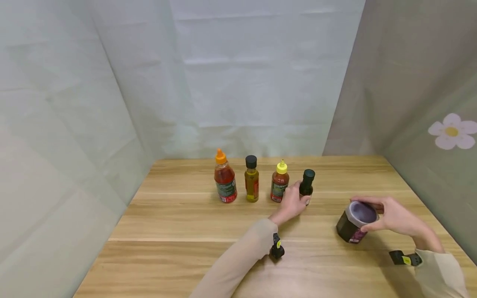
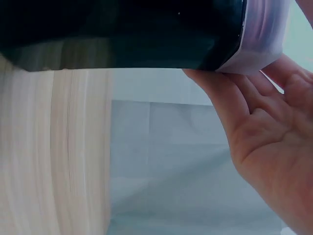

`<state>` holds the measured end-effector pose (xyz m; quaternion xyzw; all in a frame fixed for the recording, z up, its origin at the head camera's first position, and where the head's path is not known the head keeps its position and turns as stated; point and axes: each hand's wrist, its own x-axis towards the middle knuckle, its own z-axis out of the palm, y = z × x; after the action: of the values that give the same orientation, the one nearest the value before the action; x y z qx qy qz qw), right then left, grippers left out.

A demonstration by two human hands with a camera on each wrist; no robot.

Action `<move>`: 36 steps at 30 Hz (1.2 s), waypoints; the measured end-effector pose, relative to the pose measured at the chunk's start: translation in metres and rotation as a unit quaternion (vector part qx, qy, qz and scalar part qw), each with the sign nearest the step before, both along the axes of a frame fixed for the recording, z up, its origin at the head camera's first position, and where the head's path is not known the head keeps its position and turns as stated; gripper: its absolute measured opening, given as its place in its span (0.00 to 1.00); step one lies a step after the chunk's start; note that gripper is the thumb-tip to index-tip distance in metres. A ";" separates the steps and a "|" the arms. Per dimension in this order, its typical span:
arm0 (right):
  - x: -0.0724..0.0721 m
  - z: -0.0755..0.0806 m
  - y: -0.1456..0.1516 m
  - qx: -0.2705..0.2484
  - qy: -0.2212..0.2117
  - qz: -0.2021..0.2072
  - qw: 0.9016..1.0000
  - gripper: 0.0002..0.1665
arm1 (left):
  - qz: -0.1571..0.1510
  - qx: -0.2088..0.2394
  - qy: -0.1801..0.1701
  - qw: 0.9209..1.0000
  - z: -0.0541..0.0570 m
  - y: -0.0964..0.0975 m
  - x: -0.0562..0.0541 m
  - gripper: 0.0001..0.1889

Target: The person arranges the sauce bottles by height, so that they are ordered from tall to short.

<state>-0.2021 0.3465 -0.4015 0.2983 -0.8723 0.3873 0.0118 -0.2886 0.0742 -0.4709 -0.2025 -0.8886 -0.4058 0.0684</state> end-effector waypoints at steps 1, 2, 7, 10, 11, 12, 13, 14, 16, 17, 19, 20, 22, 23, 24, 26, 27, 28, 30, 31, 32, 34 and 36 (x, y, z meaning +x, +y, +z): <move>0.000 0.001 -0.001 0.001 0.004 -0.005 1.000 0.43 | 0.001 0.000 0.000 1.000 0.000 0.000 0.000 0.26; 0.000 0.002 -0.002 0.001 0.006 -0.008 1.000 0.43 | 0.001 0.001 0.000 1.000 0.000 0.000 0.000 0.26; -0.005 0.012 -0.005 0.005 0.008 -0.025 1.000 0.42 | -0.002 -0.001 -0.004 1.000 0.002 -0.001 -0.001 0.26; -0.010 0.017 -0.006 0.018 0.001 -0.037 0.999 0.43 | -0.003 -0.002 -0.007 1.000 0.003 -0.001 -0.001 0.27; -0.011 0.017 -0.007 0.022 -0.001 -0.042 0.999 0.43 | -0.004 -0.003 -0.007 1.000 0.002 -0.001 0.000 0.26; -0.012 0.017 -0.008 0.026 -0.005 -0.048 0.998 0.43 | -0.004 -0.005 -0.005 1.000 0.002 -0.001 0.000 0.26; -0.014 0.017 -0.008 0.030 -0.004 -0.055 0.998 0.43 | -0.005 -0.007 -0.004 1.000 0.002 -0.001 0.000 0.26; -0.016 0.017 -0.009 0.033 -0.003 -0.061 0.998 0.43 | -0.005 -0.008 -0.003 1.000 0.003 0.000 0.001 0.26; -0.020 0.016 -0.011 0.037 -0.002 -0.071 0.997 0.42 | -0.004 -0.010 -0.001 1.000 0.003 0.000 0.001 0.26; -0.022 0.015 -0.011 0.038 0.000 -0.075 0.996 0.42 | -0.004 -0.012 -0.001 1.000 0.003 0.000 0.002 0.26; -0.027 0.014 -0.013 0.041 0.006 -0.083 0.996 0.43 | -0.003 -0.012 -0.001 1.000 0.003 0.000 0.002 0.26; -0.029 0.014 -0.014 0.042 0.007 -0.087 0.995 0.43 | -0.003 -0.010 -0.001 1.000 0.003 0.000 0.002 0.26; -0.033 0.014 -0.015 0.043 0.007 -0.091 0.995 0.44 | -0.003 -0.008 0.000 1.000 0.003 0.000 0.003 0.26; -0.035 0.014 -0.016 0.044 0.008 -0.093 0.995 0.44 | -0.003 -0.008 0.000 1.000 0.003 0.000 0.003 0.26; -0.036 0.014 -0.017 0.045 0.008 -0.094 0.995 0.44 | -0.002 -0.007 0.001 1.000 0.003 0.000 0.003 0.26; -0.040 0.013 -0.018 0.045 0.007 -0.095 0.994 0.45 | -0.001 -0.007 0.000 1.000 0.003 0.000 0.004 0.25; -0.042 0.013 -0.019 0.044 0.007 -0.095 0.994 0.45 | 0.001 -0.009 -0.001 1.000 0.003 0.000 0.004 0.26; -0.043 0.013 -0.020 0.044 0.008 -0.096 0.994 0.44 | 0.002 -0.011 -0.001 1.000 0.003 0.000 0.004 0.26; -0.047 0.012 -0.021 0.046 0.010 -0.096 0.994 0.44 | 0.003 -0.012 -0.001 1.000 0.003 0.001 0.004 0.27; -0.049 0.012 -0.021 0.045 0.010 -0.097 0.994 0.44 | 0.003 -0.015 -0.001 1.000 0.003 0.001 0.004 0.27; -0.050 0.012 -0.022 0.044 0.008 -0.099 0.994 0.44 | 0.003 -0.016 -0.001 1.000 0.003 0.001 0.004 0.27; -0.053 0.011 -0.024 0.046 0.004 -0.103 0.994 0.45 | 0.001 -0.014 -0.004 1.000 0.003 0.000 0.003 0.27; -0.055 0.011 -0.026 0.054 -0.002 -0.114 0.992 0.45 | 0.000 -0.014 -0.006 1.000 0.003 0.000 0.003 0.27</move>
<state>-0.2573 0.3207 -0.3902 0.1968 -0.9201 0.3365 0.0380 -0.2855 0.0737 -0.4680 -0.2008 -0.8947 -0.3943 0.0601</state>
